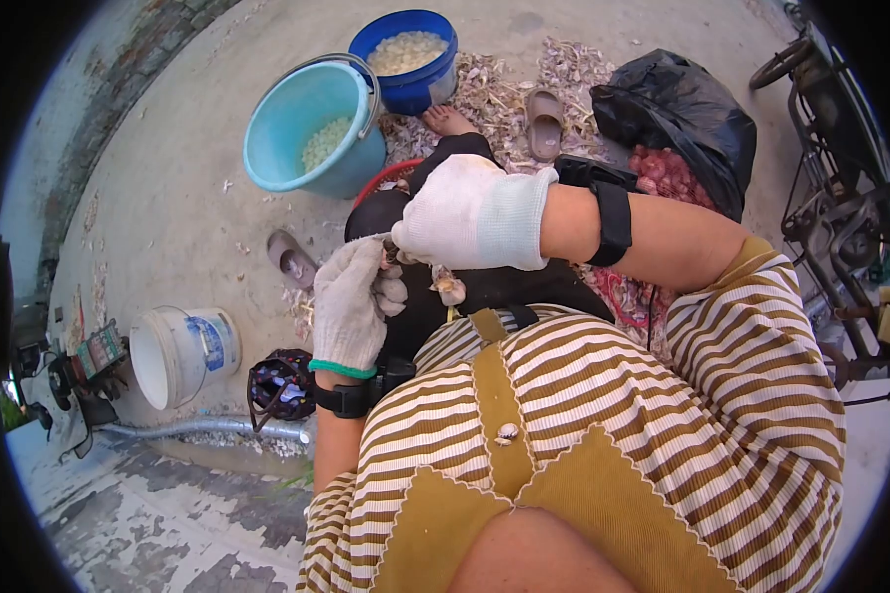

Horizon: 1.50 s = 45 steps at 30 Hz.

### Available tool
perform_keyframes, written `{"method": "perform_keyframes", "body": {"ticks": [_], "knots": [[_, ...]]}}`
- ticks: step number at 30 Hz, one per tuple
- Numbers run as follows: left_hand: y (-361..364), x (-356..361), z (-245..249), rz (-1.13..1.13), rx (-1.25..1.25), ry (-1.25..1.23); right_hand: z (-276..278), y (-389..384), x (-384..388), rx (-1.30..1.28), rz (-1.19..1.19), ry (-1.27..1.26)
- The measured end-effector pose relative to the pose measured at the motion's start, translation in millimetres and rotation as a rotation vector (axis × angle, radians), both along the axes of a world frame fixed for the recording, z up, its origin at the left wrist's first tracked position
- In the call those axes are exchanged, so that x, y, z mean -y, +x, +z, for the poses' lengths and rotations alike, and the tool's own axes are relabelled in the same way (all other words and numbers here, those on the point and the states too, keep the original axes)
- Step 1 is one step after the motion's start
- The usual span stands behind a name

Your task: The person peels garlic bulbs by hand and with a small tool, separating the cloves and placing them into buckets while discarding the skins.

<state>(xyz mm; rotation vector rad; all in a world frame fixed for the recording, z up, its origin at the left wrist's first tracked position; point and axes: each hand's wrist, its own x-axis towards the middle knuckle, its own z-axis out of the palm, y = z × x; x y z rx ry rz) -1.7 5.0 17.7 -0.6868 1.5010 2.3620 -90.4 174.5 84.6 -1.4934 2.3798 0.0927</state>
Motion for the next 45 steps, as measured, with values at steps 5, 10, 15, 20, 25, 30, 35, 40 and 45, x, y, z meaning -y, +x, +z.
{"method": "perform_keyframes", "body": {"ticks": [5, 10, 15, 20, 25, 30, 35, 40, 45], "knots": [[4.1, 6.7, 0.4, -0.083, 0.008, 0.143, -7.9, -5.1, -3.7, -0.009, -0.068, -0.069], [6.4, 2.2, 2.6, -0.095, -0.064, 0.304, -28.4, -20.0, -9.9, -0.055, -0.192, -0.178], [7.2, 2.4, -2.2, 0.042, -0.126, 0.299, -29.1, -26.6, -16.3, -0.015, -0.394, 0.006], [6.5, 2.1, -0.5, 0.098, -0.214, 0.278, -19.5, -2.2, -15.4, 0.309, -0.390, -0.316], [9.0, 3.3, -10.5, 0.105, -0.262, 0.226, -30.8, 1.4, -17.1, 0.340, -0.401, -0.419], [13.0, 2.1, -7.2, 0.057, -0.220, 0.011, -28.8, 6.7, -12.4, 0.225, -0.346, -0.309], [10.3, -1.7, 3.7, -0.057, -0.164, -0.417, -19.2, 7.7, -9.8, 0.150, -0.275, -0.125], [8.1, -1.8, 16.5, -0.154, -0.096, -0.580, -18.6, 7.7, -9.8, 0.085, -0.200, -0.109], [7.7, 0.4, 17.1, -0.219, -0.064, -0.624, -20.2, 7.0, -9.6, 0.061, -0.167, -0.104]]}}
